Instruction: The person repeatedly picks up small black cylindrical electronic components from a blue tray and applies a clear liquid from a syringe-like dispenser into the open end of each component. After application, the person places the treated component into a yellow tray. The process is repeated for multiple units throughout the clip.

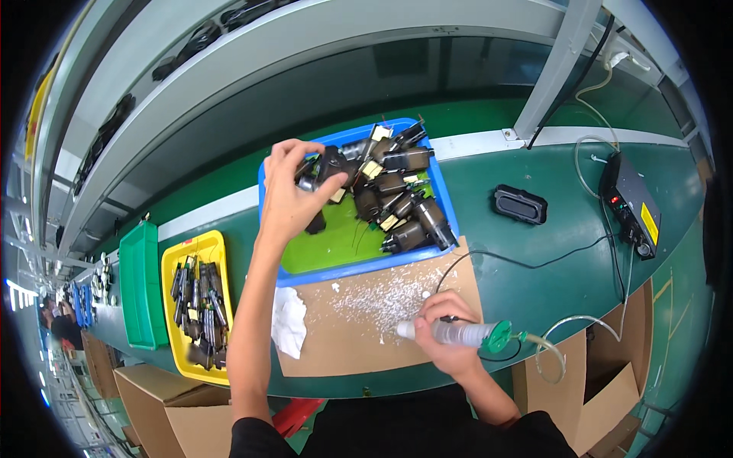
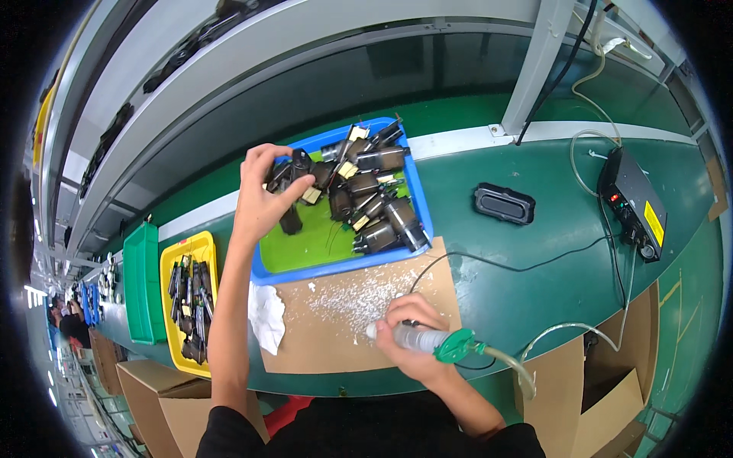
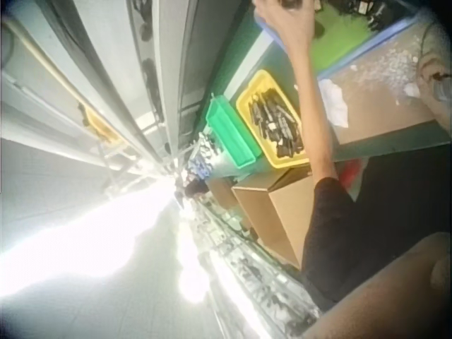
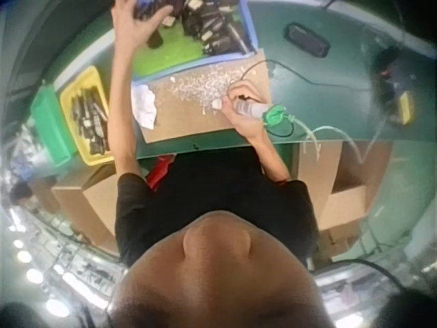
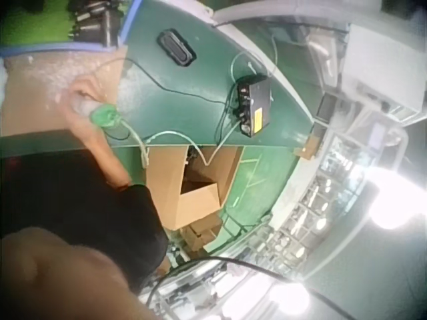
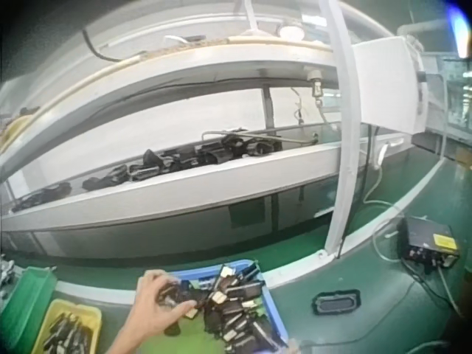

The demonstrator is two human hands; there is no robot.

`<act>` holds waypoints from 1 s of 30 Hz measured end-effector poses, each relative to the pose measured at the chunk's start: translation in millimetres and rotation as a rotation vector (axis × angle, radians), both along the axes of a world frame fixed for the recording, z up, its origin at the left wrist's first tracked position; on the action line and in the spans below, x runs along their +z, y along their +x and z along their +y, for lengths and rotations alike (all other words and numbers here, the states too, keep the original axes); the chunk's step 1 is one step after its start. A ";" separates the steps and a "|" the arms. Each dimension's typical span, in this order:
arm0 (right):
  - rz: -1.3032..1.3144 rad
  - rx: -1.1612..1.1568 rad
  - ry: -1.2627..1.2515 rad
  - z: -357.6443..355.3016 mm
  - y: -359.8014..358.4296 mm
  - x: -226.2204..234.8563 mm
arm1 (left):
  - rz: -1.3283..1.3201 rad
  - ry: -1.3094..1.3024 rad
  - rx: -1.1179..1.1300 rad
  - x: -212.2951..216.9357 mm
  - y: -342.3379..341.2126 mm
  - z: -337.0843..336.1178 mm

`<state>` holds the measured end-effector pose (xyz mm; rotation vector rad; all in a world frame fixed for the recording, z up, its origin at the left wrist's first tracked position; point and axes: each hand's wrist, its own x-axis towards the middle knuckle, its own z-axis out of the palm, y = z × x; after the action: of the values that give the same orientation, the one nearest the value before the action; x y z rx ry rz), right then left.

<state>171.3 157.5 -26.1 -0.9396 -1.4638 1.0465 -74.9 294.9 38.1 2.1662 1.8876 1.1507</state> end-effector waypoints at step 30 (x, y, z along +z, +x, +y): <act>0.197 -0.040 0.603 43.6 -75.5 171.5 | -1.631 -0.486 -1.213 30.4 1.6 -72.1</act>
<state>95.8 201.1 145.4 -0.4188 -1.4622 0.5873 -73.3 222.8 68.5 0.8778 0.0301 1.1465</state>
